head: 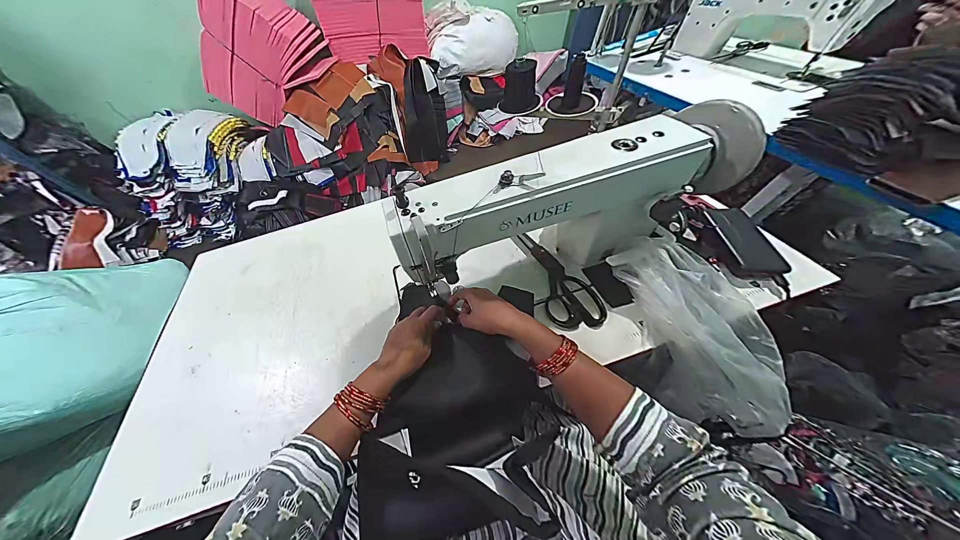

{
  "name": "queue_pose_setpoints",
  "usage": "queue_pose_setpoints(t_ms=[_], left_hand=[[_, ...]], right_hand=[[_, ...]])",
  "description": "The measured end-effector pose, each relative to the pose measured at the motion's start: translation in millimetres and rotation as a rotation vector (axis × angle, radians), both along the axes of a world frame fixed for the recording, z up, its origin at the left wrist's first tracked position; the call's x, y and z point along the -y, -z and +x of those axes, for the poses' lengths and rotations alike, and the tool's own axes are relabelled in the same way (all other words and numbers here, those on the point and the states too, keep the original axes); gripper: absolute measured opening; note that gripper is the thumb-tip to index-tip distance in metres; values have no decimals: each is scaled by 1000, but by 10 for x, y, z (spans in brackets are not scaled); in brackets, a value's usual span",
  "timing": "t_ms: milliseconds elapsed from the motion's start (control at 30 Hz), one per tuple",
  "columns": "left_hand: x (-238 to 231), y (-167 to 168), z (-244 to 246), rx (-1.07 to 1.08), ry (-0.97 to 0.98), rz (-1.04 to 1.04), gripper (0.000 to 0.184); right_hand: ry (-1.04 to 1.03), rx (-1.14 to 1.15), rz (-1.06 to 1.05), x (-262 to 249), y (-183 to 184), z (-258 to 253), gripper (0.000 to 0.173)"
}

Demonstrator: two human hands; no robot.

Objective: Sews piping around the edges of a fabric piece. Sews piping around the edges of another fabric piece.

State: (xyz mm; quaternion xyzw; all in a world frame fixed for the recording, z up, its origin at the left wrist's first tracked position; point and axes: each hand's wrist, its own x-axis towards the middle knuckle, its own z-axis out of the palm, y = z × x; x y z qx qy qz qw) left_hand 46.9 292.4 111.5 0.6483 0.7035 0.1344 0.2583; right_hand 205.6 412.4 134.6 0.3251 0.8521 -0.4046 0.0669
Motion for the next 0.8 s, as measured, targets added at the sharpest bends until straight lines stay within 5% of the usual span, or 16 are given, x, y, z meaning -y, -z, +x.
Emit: queue_pose_setpoints(t_ms=[300, 400, 533, 667, 800], left_hand=[[-320, -374, 254, -167, 38, -332, 53], [-359, -372, 279, -98, -159, -296, 58], [-314, -376, 298, -62, -298, -272, 38], [-198, -257, 212, 125, -415, -134, 57], [-98, -129, 139, 234, -419, -23, 39]], right_hand=[[-108, 99, 69, -184, -184, -42, 43], [-87, 31, 54, -193, -138, -37, 40], [-27, 11, 43, -160, -51, -77, 41], [71, -69, 2, -49, -17, -87, 37], [148, -109, 14, 79, 42, -48, 37]])
